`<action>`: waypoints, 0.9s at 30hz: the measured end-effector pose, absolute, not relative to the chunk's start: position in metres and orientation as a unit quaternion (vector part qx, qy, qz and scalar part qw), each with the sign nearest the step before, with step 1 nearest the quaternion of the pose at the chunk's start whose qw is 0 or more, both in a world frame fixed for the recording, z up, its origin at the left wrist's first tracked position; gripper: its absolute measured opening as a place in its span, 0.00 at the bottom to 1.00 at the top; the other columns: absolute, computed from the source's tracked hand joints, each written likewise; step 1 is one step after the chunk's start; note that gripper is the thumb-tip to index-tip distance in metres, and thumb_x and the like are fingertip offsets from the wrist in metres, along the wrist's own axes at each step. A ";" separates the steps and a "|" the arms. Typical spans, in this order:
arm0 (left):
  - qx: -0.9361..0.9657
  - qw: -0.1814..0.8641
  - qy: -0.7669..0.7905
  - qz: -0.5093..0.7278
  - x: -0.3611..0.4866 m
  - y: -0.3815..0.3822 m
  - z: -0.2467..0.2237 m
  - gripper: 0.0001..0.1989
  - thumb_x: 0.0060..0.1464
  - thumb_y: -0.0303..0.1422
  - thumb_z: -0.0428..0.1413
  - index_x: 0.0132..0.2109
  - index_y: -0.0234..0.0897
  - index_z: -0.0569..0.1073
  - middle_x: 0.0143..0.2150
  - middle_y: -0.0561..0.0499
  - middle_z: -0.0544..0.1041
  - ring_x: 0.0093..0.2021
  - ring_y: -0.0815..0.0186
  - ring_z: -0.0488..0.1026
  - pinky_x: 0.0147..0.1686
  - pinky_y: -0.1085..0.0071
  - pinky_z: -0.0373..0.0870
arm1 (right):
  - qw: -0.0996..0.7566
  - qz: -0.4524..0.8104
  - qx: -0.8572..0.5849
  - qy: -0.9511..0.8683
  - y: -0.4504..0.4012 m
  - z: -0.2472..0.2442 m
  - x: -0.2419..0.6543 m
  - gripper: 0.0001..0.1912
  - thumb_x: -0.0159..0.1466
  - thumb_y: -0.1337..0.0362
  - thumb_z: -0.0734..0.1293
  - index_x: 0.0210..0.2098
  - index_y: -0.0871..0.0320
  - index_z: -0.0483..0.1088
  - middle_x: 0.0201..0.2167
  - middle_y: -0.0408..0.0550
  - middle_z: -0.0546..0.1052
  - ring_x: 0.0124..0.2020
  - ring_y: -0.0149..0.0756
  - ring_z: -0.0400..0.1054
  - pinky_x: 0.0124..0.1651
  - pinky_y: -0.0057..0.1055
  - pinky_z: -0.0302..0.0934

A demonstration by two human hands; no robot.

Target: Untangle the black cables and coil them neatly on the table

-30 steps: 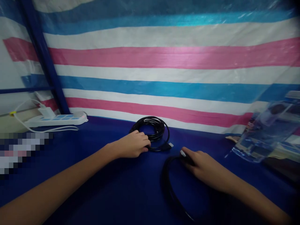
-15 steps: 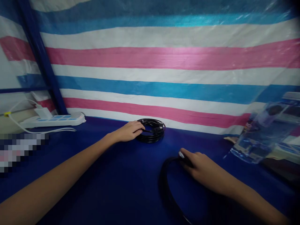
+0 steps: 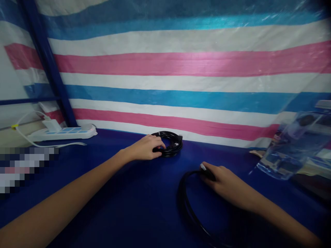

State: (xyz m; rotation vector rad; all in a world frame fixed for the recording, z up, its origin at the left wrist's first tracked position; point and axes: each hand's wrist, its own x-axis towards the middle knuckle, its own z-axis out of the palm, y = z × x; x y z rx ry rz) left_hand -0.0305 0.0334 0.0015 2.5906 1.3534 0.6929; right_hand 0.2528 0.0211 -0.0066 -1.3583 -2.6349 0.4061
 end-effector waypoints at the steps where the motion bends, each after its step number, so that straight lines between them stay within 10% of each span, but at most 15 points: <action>1: 0.855 0.081 0.452 0.239 -0.031 0.034 0.003 0.12 0.49 0.37 0.56 0.42 0.40 0.72 0.38 0.50 0.73 0.40 0.62 0.66 0.46 0.64 0.59 | 0.072 0.132 -0.453 -0.879 0.021 -0.007 0.253 0.08 0.64 0.63 0.54 0.30 0.57 0.60 0.26 0.47 0.71 0.26 0.34 0.62 0.30 0.31 0.50; 13: 0.639 0.187 0.575 0.476 -0.059 0.057 0.002 0.18 0.55 0.42 0.49 0.46 0.32 0.66 0.51 0.39 0.68 0.52 0.57 0.64 0.54 0.60 0.58 | 0.157 0.195 -0.455 -0.855 0.026 0.007 0.248 0.10 0.63 0.61 0.56 0.29 0.59 0.62 0.30 0.48 0.72 0.30 0.34 0.65 0.31 0.29 0.57; 20: 0.607 0.492 0.453 0.429 -0.016 0.036 0.048 0.31 0.54 0.54 0.41 0.56 0.38 0.57 0.52 0.38 0.67 0.40 0.57 0.73 0.29 0.66 0.70 | 0.187 0.083 -0.501 -0.841 0.089 0.072 0.185 0.09 0.63 0.65 0.58 0.30 0.62 0.65 0.26 0.46 0.68 0.27 0.32 0.62 0.29 0.29 0.56; 27: 0.614 0.265 0.662 0.337 -0.021 0.087 0.022 0.14 0.54 0.32 0.51 0.46 0.29 0.66 0.34 0.43 0.71 0.34 0.62 0.70 0.35 0.63 0.69 | 0.069 0.113 -0.539 -0.832 0.140 0.065 0.133 0.14 0.64 0.59 0.62 0.43 0.63 0.66 0.38 0.49 0.71 0.35 0.32 0.67 0.37 0.33 0.65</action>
